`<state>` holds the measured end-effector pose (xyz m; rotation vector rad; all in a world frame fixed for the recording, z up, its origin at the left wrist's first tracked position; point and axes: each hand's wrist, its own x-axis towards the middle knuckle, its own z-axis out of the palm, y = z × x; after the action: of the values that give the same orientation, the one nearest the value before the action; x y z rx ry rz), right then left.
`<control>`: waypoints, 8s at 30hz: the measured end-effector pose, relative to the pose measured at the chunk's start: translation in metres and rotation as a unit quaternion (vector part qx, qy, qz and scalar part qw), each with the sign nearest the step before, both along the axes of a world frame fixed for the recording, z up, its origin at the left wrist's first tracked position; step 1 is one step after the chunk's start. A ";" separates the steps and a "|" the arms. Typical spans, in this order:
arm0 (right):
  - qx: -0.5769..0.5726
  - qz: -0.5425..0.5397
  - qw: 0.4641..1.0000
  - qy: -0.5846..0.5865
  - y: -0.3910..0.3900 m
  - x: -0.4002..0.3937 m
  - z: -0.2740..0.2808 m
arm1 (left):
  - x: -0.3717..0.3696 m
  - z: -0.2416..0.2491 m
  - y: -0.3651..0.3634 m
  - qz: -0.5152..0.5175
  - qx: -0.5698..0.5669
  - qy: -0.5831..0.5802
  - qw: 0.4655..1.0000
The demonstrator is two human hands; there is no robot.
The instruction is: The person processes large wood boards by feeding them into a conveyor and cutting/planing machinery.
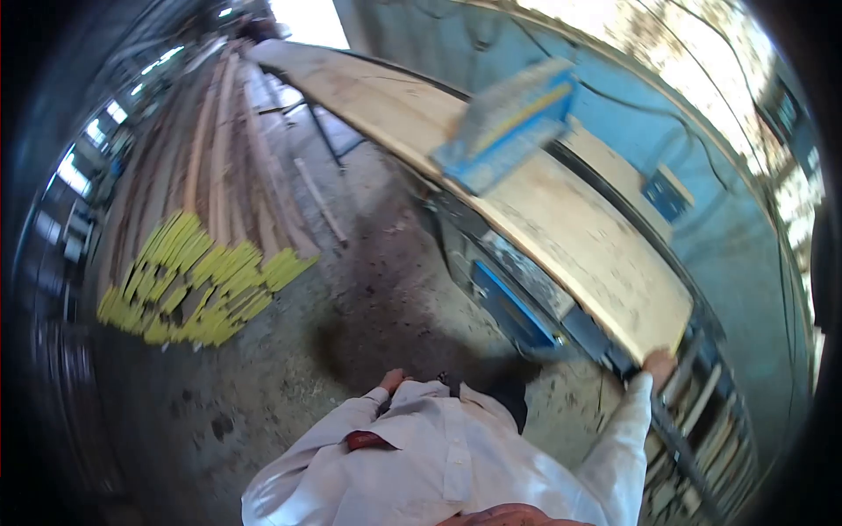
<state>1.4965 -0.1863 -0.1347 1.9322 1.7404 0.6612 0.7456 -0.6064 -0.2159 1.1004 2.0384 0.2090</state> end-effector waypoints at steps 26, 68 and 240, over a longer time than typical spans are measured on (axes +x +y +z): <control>-0.001 -0.010 1.000 -0.003 -0.021 -0.027 0.043 | 0.005 0.005 0.000 -0.020 -0.013 -0.062 0.998; 0.296 -0.309 0.778 0.459 -0.050 -0.129 0.148 | -0.014 0.007 -0.016 0.077 0.005 -0.038 0.996; 0.308 -0.397 0.775 0.384 -0.029 -0.113 0.133 | -0.213 0.075 0.288 -0.013 -0.028 0.060 0.998</control>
<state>1.3837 -0.2150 -0.0020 3.4239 0.8042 0.0740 0.5322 -0.3182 -0.1405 1.1270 2.1221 0.0729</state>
